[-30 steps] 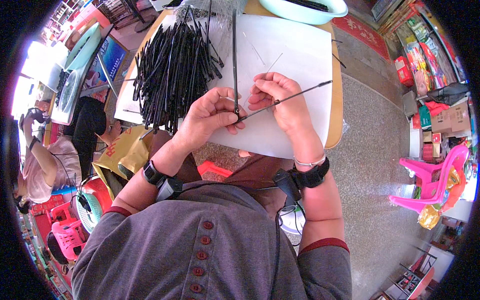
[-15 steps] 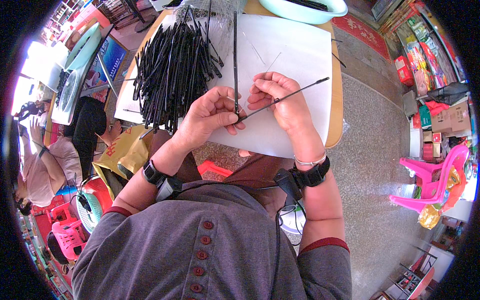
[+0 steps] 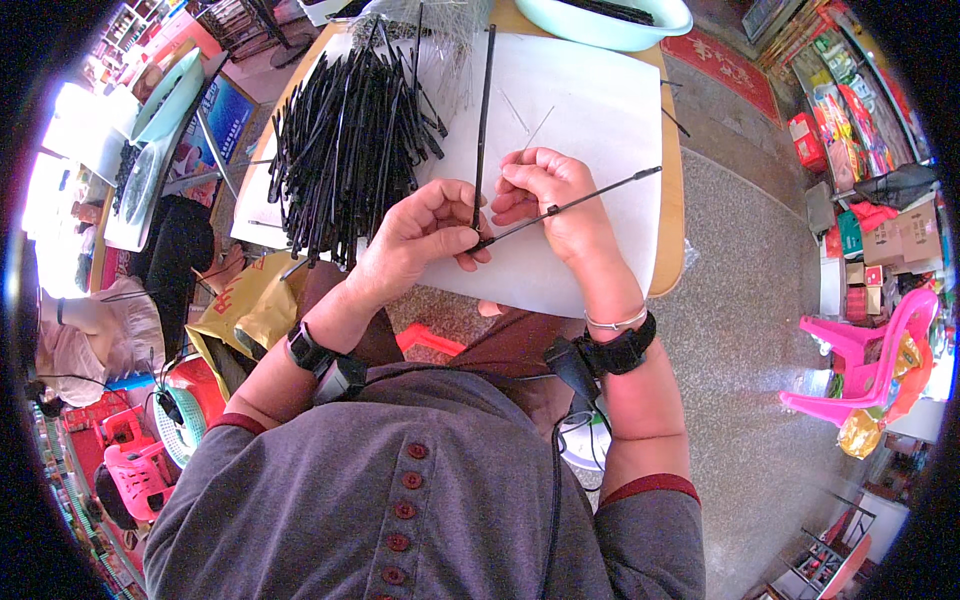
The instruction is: The recorder is assembling small plastic strips by threading thin metal wires through pre-drilled holes.
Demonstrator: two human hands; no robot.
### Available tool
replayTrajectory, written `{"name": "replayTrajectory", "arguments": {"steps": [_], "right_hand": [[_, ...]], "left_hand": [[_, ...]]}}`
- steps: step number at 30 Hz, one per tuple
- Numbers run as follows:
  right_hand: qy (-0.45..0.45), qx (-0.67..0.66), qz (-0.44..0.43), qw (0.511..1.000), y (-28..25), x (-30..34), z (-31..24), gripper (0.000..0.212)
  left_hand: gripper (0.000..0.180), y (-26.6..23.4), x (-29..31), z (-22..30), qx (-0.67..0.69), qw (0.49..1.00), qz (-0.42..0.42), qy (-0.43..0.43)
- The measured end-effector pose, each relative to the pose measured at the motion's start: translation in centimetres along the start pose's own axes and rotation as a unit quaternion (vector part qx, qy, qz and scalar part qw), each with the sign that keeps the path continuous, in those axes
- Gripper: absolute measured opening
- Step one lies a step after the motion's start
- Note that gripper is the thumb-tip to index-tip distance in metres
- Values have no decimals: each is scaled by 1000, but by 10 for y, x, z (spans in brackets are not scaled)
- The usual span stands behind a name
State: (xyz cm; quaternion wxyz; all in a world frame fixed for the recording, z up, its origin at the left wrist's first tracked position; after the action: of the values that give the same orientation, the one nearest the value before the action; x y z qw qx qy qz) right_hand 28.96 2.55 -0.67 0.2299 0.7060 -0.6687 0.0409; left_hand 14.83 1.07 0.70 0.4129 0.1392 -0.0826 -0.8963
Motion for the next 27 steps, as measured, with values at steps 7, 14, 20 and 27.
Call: {"name": "replayTrajectory", "arguments": {"steps": [7,14,20,27], "right_hand": [[-1,-35,15,999,2,12,-2,17],[-54,-66,37,996,14,39,-13,21],[-32,-60,56,996,13,45,1,22],[-130,45,160,978,22,65,-19,20]], "left_hand": [[20,10,1,1,15,1000,-13,-16],[19,13,2,8,42,999,-12,12],[23,17,8,13,70,997,-25,31],[19,4,9,5,77,996,-1,35]]}}
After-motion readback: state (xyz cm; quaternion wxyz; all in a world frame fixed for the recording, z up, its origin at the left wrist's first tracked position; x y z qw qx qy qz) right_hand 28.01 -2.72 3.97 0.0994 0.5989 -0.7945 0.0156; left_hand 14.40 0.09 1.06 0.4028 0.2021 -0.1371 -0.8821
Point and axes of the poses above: each hand's wrist, its own x-axis away from the middle knuckle, its own y-axis out of the palm, z = x × y, the point moved 8 cm from there along -x, towards the middle knuckle, and after that the axes turned 11 degrees about y, right-handed, at the moved point
